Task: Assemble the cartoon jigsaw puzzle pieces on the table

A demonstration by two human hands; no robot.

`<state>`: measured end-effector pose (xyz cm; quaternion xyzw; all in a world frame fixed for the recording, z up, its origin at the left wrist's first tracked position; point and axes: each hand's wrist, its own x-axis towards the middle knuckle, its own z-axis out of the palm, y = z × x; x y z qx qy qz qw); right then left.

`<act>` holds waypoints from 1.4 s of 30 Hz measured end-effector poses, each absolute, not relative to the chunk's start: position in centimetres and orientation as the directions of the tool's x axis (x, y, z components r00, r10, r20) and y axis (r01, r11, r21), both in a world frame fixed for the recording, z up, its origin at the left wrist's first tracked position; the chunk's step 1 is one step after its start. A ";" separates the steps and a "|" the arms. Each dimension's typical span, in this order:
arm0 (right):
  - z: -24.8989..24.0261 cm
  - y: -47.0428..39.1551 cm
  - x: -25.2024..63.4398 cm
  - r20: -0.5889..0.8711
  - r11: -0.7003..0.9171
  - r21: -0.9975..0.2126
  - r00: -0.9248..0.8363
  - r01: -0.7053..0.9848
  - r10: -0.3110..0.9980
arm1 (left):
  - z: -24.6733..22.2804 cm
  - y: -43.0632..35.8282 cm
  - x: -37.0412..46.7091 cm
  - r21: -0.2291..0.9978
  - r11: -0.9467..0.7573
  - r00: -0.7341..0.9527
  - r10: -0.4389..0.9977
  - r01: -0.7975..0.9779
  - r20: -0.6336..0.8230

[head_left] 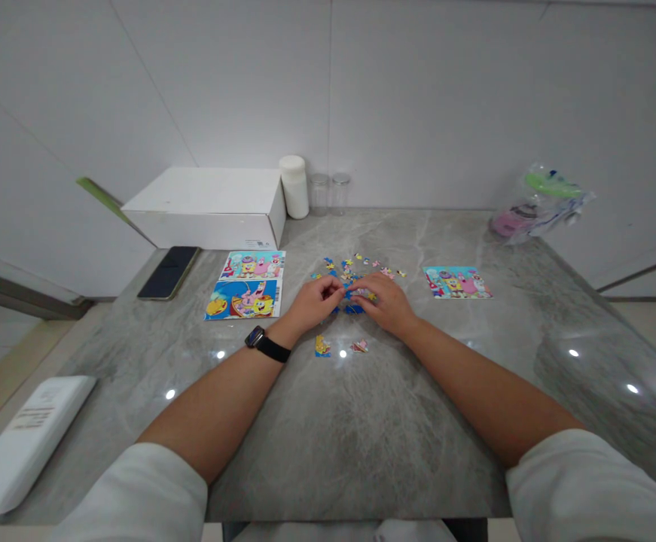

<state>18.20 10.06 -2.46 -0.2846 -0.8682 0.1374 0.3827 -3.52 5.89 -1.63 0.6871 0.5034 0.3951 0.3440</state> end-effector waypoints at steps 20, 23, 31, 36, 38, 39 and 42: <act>-2.7 10.2 18.1 0.578 0.784 -0.476 -0.530 0.398 0.620 | -1.3 5.7 -3.5 0.880 -0.241 0.194 0.965 0.410 0.174; -2.7 10.2 18.1 0.555 0.766 -0.503 -0.529 0.401 0.642 | -1.3 5.7 -3.5 0.876 -0.241 0.201 0.965 0.417 0.170; -2.7 10.3 18.1 0.527 0.704 -0.602 -0.475 0.377 0.705 | -1.1 5.6 -3.5 0.863 -0.244 0.170 0.968 0.442 0.186; -2.8 10.3 18.0 0.524 0.691 -0.621 -0.459 0.369 0.717 | -0.8 5.4 -3.4 0.847 -0.286 0.191 0.956 0.448 0.222; -2.8 10.2 18.0 0.526 0.691 -0.623 -0.457 0.366 0.717 | -0.7 5.3 -3.3 0.838 -0.300 0.204 0.952 0.455 0.230; -2.7 10.2 17.9 0.524 0.687 -0.626 -0.454 0.368 0.721 | -0.6 5.3 -3.3 0.834 -0.305 0.205 0.950 0.461 0.234; -2.5 10.0 17.9 0.508 0.670 -0.640 -0.447 0.376 0.737 | -0.6 5.3 -3.3 0.826 -0.307 0.193 0.951 0.474 0.242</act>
